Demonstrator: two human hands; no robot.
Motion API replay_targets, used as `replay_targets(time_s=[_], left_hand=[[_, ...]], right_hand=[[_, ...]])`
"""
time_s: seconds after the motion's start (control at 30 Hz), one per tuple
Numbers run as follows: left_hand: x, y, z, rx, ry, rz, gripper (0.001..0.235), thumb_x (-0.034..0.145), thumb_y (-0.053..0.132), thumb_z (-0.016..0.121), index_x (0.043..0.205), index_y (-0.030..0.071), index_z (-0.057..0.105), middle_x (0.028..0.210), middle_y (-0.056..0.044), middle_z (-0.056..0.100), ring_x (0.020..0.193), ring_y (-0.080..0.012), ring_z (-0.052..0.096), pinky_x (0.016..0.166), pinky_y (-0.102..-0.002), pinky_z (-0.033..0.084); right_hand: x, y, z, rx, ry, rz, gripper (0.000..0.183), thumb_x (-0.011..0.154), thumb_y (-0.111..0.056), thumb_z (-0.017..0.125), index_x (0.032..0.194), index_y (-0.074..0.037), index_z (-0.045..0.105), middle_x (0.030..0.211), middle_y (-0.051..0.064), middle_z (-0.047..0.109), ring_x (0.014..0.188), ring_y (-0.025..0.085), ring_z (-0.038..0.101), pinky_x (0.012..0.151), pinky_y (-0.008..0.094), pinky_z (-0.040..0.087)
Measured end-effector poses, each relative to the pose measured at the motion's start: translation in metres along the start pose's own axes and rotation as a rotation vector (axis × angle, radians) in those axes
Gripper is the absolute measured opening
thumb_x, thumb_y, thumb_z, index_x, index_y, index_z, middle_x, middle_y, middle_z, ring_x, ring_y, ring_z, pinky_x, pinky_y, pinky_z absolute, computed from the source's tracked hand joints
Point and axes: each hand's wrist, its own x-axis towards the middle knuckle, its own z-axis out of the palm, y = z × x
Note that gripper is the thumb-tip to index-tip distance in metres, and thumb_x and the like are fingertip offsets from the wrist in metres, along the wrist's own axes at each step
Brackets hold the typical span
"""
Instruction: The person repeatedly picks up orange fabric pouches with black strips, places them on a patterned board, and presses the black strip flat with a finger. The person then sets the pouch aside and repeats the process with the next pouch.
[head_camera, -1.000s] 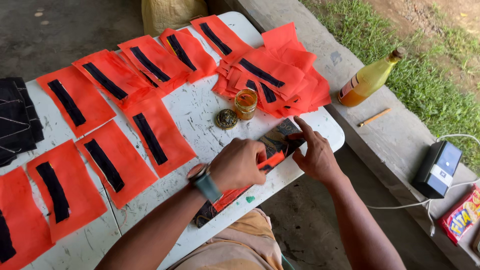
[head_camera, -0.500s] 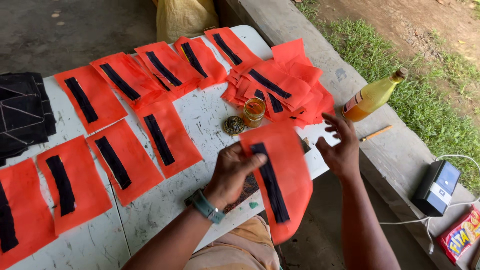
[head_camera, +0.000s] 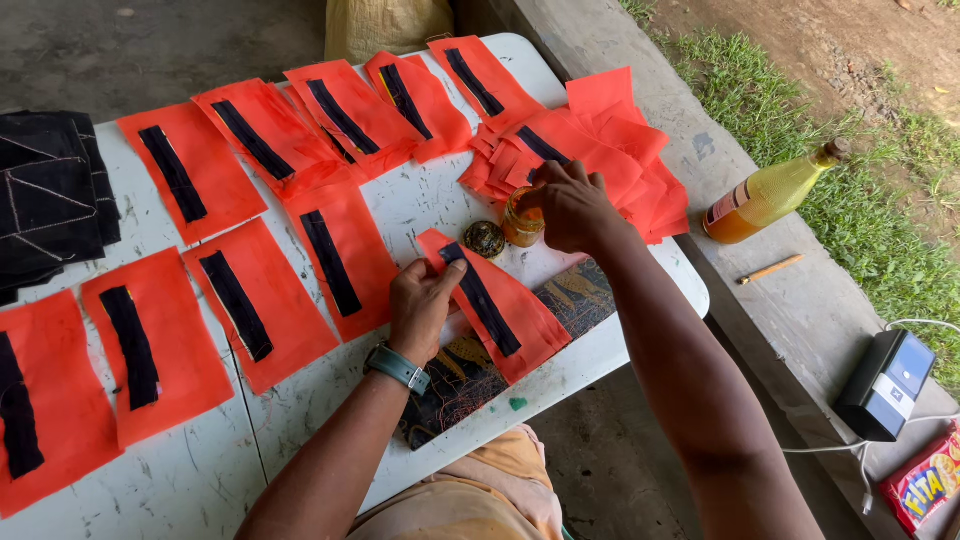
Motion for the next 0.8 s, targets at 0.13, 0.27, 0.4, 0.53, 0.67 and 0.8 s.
replay_targets(time_s=[0.13, 0.27, 0.4, 0.53, 0.67, 0.8], left_hand=[[-0.003, 0.007, 0.003, -0.033, -0.020, -0.028, 0.019, 0.090, 0.014, 0.076, 0.102, 0.000, 0.071, 0.089, -0.009, 0.077, 0.078, -0.0169, 0.074, 0.066, -0.035, 0.063], [-0.001, 0.008, -0.002, -0.014, 0.040, -0.088, 0.020, 0.089, 0.014, 0.073, 0.106, 0.005, 0.070, 0.093, -0.009, 0.078, 0.079, -0.0184, 0.076, 0.062, -0.038, 0.065], [0.000, 0.006, -0.003, -0.064, 0.011, -0.086, 0.019, 0.090, 0.014, 0.073, 0.107, 0.006, 0.070, 0.095, -0.010, 0.077, 0.080, -0.0183, 0.076, 0.063, -0.039, 0.066], [0.000, 0.005, -0.004, -0.100, 0.005, -0.086, 0.018, 0.091, 0.013, 0.073, 0.107, 0.003, 0.070, 0.096, -0.011, 0.077, 0.081, -0.0191, 0.075, 0.065, -0.038, 0.065], [-0.003, 0.009, -0.002, -0.136, -0.023, -0.083, 0.021, 0.090, 0.012, 0.073, 0.109, 0.003, 0.068, 0.099, -0.010, 0.076, 0.083, -0.0177, 0.075, 0.069, -0.038, 0.066], [-0.004, 0.013, -0.002, -0.109, -0.023, -0.095, 0.021, 0.091, 0.012, 0.073, 0.109, 0.004, 0.067, 0.100, -0.010, 0.077, 0.084, -0.0168, 0.074, 0.071, -0.037, 0.065]], right_hand=[[0.008, 0.004, -0.005, -0.011, -0.110, -0.016, 0.067, 0.066, 0.007, 0.065, 0.114, -0.038, 0.077, 0.144, -0.007, 0.048, 0.135, 0.028, 0.036, 0.108, 0.049, 0.030], [-0.013, 0.019, -0.019, 0.166, 0.010, 0.005, 0.066, 0.065, 0.009, 0.065, 0.114, -0.034, 0.077, 0.143, -0.003, 0.052, 0.133, 0.028, 0.041, 0.110, 0.047, 0.033], [-0.094, 0.030, -0.031, 0.624, 0.207, -0.389, 0.051, 0.071, 0.005, 0.073, 0.118, -0.014, 0.070, 0.135, 0.006, 0.055, 0.130, 0.026, 0.053, 0.110, 0.040, 0.044], [-0.179, 0.016, -0.001, 1.601, -0.180, -0.360, 0.093, 0.075, 0.008, 0.077, 0.158, -0.006, 0.035, 0.114, 0.013, 0.064, 0.094, 0.018, 0.062, 0.086, 0.034, 0.053], [-0.214, 0.005, 0.041, 1.717, -0.481, -0.068, 0.106, 0.069, 0.005, 0.074, 0.161, -0.013, 0.023, 0.099, 0.015, 0.069, 0.071, 0.013, 0.058, 0.062, 0.026, 0.051], [-0.214, -0.015, 0.047, 1.472, -0.427, 0.161, 0.096, 0.071, 0.001, 0.063, 0.160, -0.016, 0.031, 0.083, 0.011, 0.072, 0.073, 0.011, 0.066, 0.056, 0.027, 0.053]])
